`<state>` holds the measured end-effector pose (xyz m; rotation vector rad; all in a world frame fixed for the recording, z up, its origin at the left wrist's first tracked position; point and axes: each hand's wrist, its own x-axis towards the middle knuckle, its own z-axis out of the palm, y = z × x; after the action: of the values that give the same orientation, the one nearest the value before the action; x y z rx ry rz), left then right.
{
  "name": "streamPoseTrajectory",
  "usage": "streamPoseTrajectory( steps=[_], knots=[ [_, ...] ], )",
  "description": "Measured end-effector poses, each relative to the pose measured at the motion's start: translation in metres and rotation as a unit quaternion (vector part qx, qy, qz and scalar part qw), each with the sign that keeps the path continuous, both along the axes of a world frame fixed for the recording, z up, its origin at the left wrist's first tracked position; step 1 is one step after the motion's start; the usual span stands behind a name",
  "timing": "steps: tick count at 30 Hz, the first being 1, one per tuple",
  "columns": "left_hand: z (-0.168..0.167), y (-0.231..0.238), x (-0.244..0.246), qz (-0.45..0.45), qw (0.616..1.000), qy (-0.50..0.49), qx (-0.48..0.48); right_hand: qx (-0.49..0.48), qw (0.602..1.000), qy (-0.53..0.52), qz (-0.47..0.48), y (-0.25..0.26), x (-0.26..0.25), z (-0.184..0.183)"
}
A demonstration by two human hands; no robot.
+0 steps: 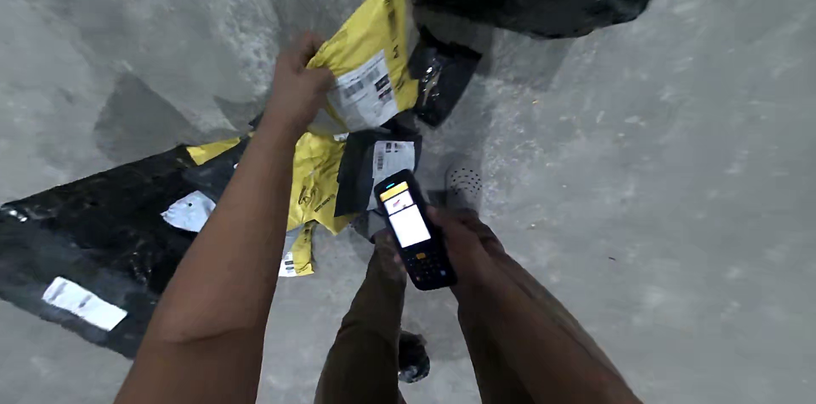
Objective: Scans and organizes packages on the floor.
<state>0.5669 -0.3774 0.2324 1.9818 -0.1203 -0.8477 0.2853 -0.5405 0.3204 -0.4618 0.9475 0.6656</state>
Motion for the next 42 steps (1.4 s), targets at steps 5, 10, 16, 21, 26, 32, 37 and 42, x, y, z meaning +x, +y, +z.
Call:
streamPoseTrajectory(
  steps=[5, 10, 16, 21, 26, 32, 37, 42],
  knots=[
    [-0.001, 0.005, -0.002, -0.028, 0.961, -0.138, 0.24, -0.01, 1.0, 0.0, -0.002, -0.04, 0.03, 0.006],
    [-0.031, -0.08, -0.004, 0.008, 0.972, -0.105, 0.211, -0.047, 0.988, 0.124, -0.075, -0.072, 0.046, -0.038],
    [-0.063, -0.251, 0.084, 0.034, 0.975, -0.126, 0.179, -0.036, 0.981, 0.177, -0.067, -0.168, 0.069, -0.009],
    [-0.1, -0.307, 0.099, 0.087, 0.928, -0.141, 0.335, 0.048, 0.966, 0.054, -0.249, -0.239, 0.112, 0.005],
    [-0.114, -0.284, 0.071, 0.091, 0.913, -0.172, 0.359, 0.167, 0.918, -0.001, -0.358, -0.256, 0.163, 0.023],
    [-0.117, -0.293, 0.092, 0.074, 0.908, -0.16, 0.38, 0.239, 0.88, 0.027, -0.41, -0.241, 0.188, 0.029],
    [-0.121, -0.289, 0.101, 0.074, 0.908, -0.144, 0.387, 0.234, 0.883, 0.004, -0.406, -0.223, 0.19, 0.007],
    [-0.124, -0.285, 0.101, 0.081, 0.909, -0.149, 0.38, 0.139, 0.945, -0.012, -0.296, -0.219, 0.195, -0.019]
  ],
)
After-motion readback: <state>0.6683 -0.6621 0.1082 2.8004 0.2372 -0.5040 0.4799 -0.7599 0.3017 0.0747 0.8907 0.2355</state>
